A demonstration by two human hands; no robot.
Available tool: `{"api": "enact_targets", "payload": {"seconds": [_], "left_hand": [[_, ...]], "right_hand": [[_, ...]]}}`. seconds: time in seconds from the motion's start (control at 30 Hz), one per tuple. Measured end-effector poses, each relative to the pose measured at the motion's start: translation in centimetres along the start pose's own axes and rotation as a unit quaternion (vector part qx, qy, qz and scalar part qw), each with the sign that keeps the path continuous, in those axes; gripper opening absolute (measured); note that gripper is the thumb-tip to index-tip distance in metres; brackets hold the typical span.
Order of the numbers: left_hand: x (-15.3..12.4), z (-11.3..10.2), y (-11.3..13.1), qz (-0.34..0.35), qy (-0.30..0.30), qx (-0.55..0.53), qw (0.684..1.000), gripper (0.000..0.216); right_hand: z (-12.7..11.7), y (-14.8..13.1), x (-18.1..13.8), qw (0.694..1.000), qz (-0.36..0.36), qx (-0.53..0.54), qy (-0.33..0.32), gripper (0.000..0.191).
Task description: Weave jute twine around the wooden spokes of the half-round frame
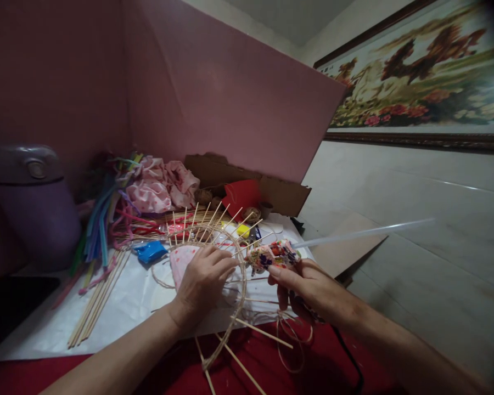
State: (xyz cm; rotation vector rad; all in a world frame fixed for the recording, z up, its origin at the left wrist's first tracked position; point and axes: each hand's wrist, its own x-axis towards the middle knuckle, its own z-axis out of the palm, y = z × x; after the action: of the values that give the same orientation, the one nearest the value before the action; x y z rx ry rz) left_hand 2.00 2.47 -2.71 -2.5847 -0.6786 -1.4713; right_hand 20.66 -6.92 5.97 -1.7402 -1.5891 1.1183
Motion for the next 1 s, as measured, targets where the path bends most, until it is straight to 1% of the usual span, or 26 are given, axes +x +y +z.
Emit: {"api": "enact_targets", "payload": {"seconds": [0.1, 0.2, 0.37, 0.67, 1.0], "left_hand": [[0.1, 0.0, 0.2, -0.008, 0.004, -0.007, 1.000, 0.018], [0.0, 0.0, 0.0, -0.010, 0.006, -0.009, 1.000, 0.014], [-0.2, 0.3, -0.3, 0.007, 0.001, 0.006, 1.000, 0.018], [0.0, 0.2, -0.1, -0.001, 0.001, -0.004, 1.000, 0.015], [0.0, 0.2, -0.1, -0.003, 0.008, -0.004, 1.000, 0.016]], "right_hand": [[0.0, -0.2, 0.1, 1.000, 0.007, -0.017, -0.010, 0.043], [0.0, -0.5, 0.3, 1.000, 0.003, -0.027, -0.014, 0.042], [0.0, -0.9, 0.6, 0.999, 0.014, -0.036, -0.017, 0.040], [-0.1, -0.3, 0.9, 0.999, 0.005, -0.048, -0.020, 0.045], [0.0, -0.4, 1.2, 0.997, -0.001, -0.077, -0.028, 0.044]]}}
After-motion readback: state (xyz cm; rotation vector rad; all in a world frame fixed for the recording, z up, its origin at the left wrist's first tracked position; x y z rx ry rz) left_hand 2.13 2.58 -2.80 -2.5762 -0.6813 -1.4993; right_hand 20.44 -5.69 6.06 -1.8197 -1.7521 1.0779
